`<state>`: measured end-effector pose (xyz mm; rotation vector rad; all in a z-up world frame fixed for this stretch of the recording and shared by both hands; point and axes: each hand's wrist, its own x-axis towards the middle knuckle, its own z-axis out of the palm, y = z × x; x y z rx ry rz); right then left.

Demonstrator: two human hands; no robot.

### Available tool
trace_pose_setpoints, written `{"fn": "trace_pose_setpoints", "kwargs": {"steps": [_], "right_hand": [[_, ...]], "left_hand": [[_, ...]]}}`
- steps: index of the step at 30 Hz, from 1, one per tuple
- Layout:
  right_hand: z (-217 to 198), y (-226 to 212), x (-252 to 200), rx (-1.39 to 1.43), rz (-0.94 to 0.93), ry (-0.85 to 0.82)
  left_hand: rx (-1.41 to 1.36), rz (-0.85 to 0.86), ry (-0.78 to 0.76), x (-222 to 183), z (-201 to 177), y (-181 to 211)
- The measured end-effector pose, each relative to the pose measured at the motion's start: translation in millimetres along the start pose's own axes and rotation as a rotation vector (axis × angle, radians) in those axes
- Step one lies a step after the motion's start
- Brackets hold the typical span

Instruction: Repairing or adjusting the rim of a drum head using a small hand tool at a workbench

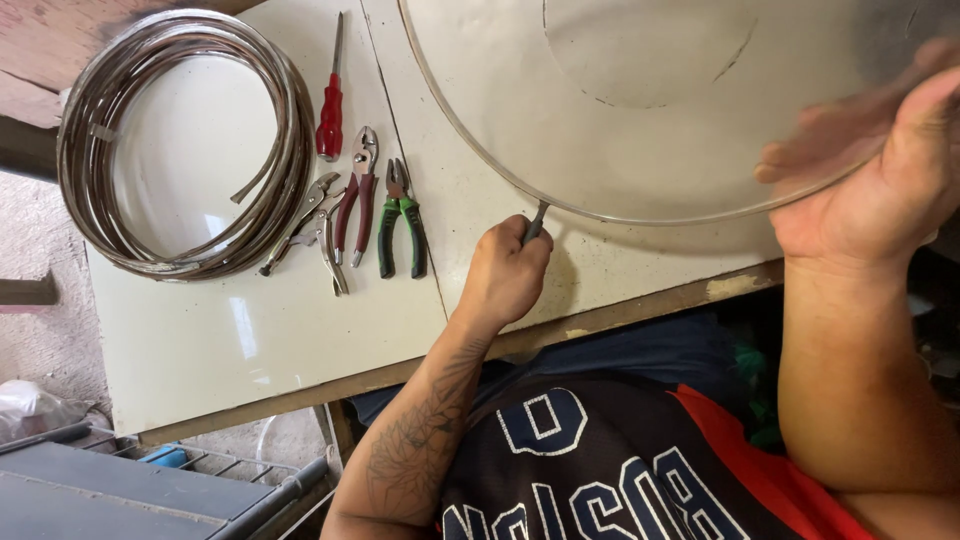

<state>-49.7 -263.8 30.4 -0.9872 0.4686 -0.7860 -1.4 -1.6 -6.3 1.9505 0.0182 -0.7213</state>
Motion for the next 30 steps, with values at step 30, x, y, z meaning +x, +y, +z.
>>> {"fn": "trace_pose_setpoints", "kwargs": {"steps": [30], "right_hand": [[-5.1,-1.4,29.1,-0.109,0.112,0.084]], "left_hand": [[0.036,0.030,0.076,12.2,-17.2,-25.8]]}}
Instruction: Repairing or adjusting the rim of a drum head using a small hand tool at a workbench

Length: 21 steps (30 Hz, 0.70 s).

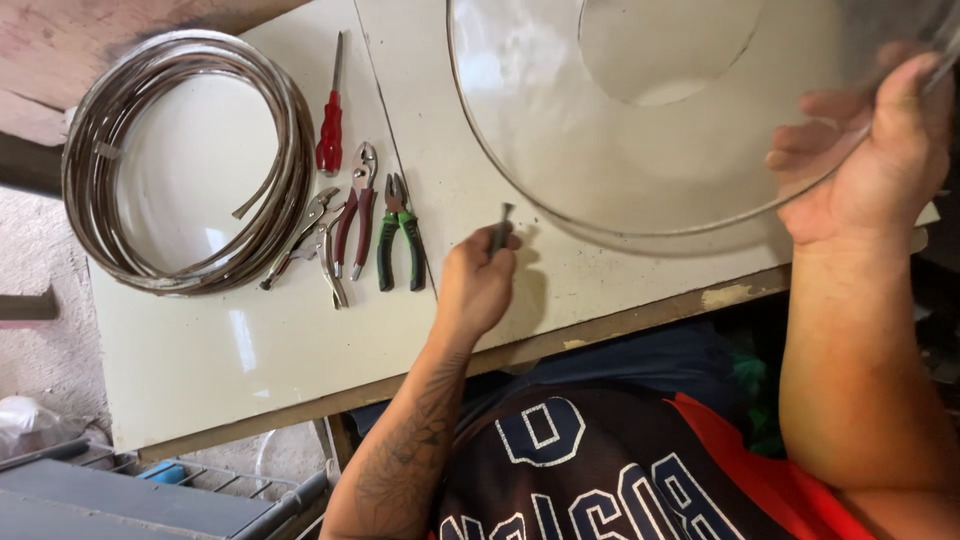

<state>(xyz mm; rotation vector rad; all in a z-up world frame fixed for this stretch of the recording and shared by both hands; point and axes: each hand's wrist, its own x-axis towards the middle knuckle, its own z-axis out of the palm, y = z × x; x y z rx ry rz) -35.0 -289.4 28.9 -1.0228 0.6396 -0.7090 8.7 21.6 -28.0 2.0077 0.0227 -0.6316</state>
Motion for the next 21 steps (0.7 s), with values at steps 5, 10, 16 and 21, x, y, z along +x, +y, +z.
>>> {"fn": "trace_pose_setpoints", "kwargs": {"steps": [5,10,16,21], "right_hand": [[-15.7,19.1,12.9,-0.146,0.132,-0.036],[-19.0,30.3,5.2,-0.205,0.114,-0.092],[-24.5,37.9,7.2,-0.287,0.045,-0.103],[-26.9,35.4,1.5,-0.420,-0.078,-0.125]], "left_hand": [[0.143,0.233,0.364,25.1,-31.2,-27.0],[0.209,0.352,0.741,75.3,-67.9,-72.3],[0.311,0.481,0.847,94.3,-68.2,-104.6],[0.404,0.632,0.822,92.7,-62.5,-106.7]]}}
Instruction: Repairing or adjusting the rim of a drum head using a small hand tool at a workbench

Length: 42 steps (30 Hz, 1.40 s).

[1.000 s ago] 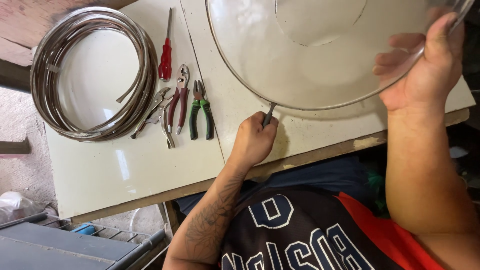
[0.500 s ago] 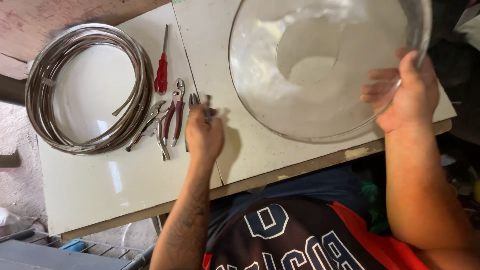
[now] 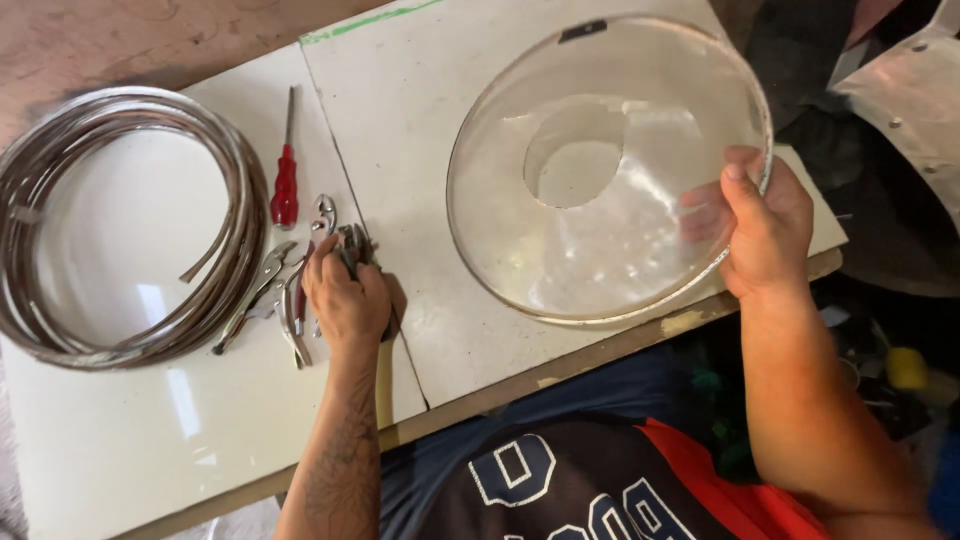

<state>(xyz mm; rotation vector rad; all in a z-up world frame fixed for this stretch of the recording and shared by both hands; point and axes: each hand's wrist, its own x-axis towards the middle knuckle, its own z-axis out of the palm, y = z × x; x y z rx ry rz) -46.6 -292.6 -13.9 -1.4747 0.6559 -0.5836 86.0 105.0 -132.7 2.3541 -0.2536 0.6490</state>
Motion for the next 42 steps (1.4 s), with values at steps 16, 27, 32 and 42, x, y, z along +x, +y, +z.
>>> {"fn": "trace_pose_setpoints", "kwargs": {"steps": [16,27,32,42], "right_hand": [[5.0,-18.0,-15.1,0.282,0.293,0.068],[9.3,-44.2,-36.4,0.343,0.143,-0.158],[15.9,-65.3,-47.5,0.397,0.076,-0.310],[59.0,-114.3,-59.6,0.289,-0.169,-0.283]], "left_hand": [[-0.072,-0.023,0.087,-1.1,2.7,-8.8],[-0.098,-0.081,0.043,-1.3,3.0,-12.5],[-0.141,-0.060,0.038,0.0,-2.5,-9.8],[-0.155,0.030,0.117,-0.1,-1.2,-13.4]]}}
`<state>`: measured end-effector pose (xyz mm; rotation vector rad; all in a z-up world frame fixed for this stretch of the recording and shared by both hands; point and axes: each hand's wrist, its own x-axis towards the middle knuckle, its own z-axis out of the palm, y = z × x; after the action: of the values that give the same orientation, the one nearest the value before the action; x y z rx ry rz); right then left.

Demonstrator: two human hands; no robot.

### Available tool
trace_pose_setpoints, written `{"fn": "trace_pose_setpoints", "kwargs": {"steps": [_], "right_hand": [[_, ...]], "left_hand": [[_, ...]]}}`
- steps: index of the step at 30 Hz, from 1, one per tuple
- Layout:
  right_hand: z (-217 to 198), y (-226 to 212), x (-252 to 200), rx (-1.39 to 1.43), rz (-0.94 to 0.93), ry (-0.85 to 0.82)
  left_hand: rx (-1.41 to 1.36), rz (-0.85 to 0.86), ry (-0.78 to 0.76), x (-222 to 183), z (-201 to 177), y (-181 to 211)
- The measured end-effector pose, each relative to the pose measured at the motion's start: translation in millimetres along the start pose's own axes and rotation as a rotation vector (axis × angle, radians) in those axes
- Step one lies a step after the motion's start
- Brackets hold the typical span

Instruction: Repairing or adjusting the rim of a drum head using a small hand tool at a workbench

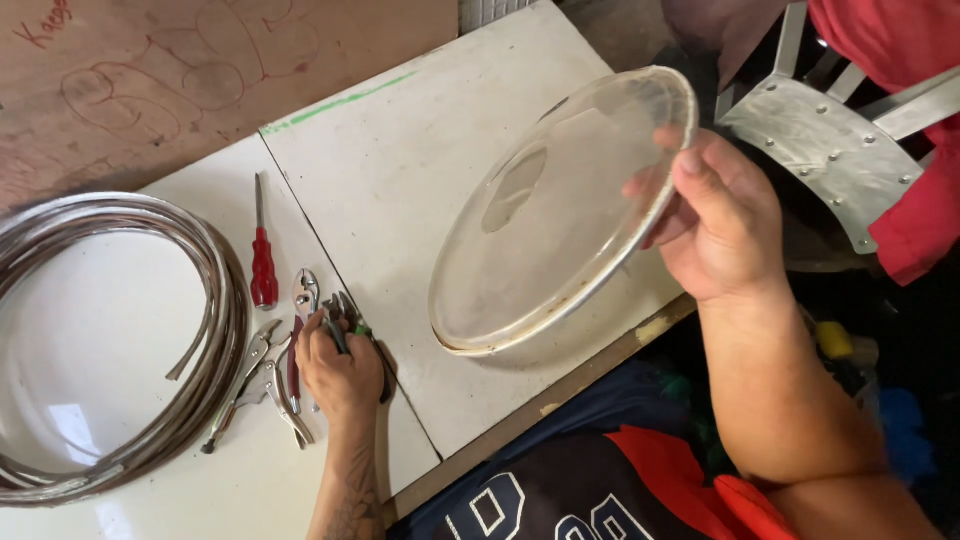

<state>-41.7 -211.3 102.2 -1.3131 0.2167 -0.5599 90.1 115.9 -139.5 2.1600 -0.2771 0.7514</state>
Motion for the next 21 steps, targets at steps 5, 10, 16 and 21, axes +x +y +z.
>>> {"fn": "trace_pose_setpoints", "kwargs": {"steps": [5,10,16,21], "right_hand": [[21.3,0.3,9.0,0.047,-0.022,-0.007],[7.9,23.2,32.5,0.130,-0.061,-0.043],[14.0,16.5,59.0,0.106,-0.082,-0.005],[39.9,-5.0,72.4,0.010,-0.016,0.202]], "left_hand": [[0.018,-0.046,-0.020,-0.3,-0.6,-0.3],[0.054,0.081,0.047,-13.5,19.2,-42.5],[0.067,0.090,0.061,-12.7,20.6,-40.5],[0.053,-0.181,-0.113,-1.9,2.8,-1.1]]}}
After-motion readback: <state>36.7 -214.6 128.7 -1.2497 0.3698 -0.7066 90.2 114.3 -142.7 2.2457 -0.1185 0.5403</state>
